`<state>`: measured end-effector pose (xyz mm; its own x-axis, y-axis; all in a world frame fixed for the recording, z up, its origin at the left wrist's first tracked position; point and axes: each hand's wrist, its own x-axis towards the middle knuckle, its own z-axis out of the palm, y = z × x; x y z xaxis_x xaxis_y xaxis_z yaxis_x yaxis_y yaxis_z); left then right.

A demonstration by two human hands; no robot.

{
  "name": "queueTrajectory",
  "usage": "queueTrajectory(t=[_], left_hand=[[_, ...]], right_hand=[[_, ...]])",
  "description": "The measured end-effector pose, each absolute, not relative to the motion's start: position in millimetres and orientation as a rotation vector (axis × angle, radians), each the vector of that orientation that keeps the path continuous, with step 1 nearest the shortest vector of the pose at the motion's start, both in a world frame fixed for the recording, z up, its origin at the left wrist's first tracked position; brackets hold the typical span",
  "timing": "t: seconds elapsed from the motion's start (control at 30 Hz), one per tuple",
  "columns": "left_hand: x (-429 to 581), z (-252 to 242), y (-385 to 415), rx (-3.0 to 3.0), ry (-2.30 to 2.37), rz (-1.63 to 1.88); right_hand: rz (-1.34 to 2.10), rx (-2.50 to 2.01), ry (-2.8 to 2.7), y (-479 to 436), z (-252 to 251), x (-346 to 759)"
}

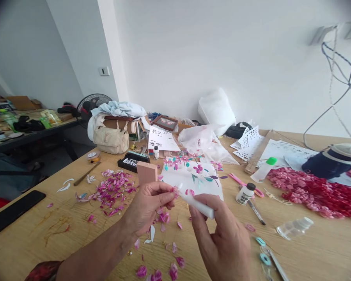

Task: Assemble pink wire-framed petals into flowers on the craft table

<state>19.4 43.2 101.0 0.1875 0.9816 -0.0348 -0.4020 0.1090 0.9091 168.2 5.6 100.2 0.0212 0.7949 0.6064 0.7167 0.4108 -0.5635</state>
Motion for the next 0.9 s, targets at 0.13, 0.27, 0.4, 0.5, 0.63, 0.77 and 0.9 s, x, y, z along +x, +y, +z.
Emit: queueTrajectory(t=[0.13,0.27,0.4,0.5,0.63,0.77,0.9], left_hand=[[20.3,102.4,41.0,0.944,0.827,1.19],[20.2,104.0,39.4,0.926,0.828,1.164],[20.3,104.8,39.3,0.947,0.84,1.175],[20.7,104.8,39.6,0.951,0.838,1.169],[21.2,103.5,40.1,0.945,0.821,1.182],[21.4,101.9,40.7,0.948,0.814,1.181],[21.0,101.1,41.0,0.957,0.818,1.18]], right_hand=[[-0.083,-1.364,-1.687,1.8,98.2,161.7],[-0.156,-1.273,-1.747,0.9,98.0,159.0],[-0.194,-1.233,-1.786,1.9,99.5,159.1],[-0.222,-1.219,-1.799,2.4,99.7,159.6],[-0.268,-1.246,-1.817,2.7,98.3,160.5],[-0.299,-1.232,-1.853,3.4,98.1,161.3],[-0.327,-1.208,-1.902,3.6,98.1,161.5]])
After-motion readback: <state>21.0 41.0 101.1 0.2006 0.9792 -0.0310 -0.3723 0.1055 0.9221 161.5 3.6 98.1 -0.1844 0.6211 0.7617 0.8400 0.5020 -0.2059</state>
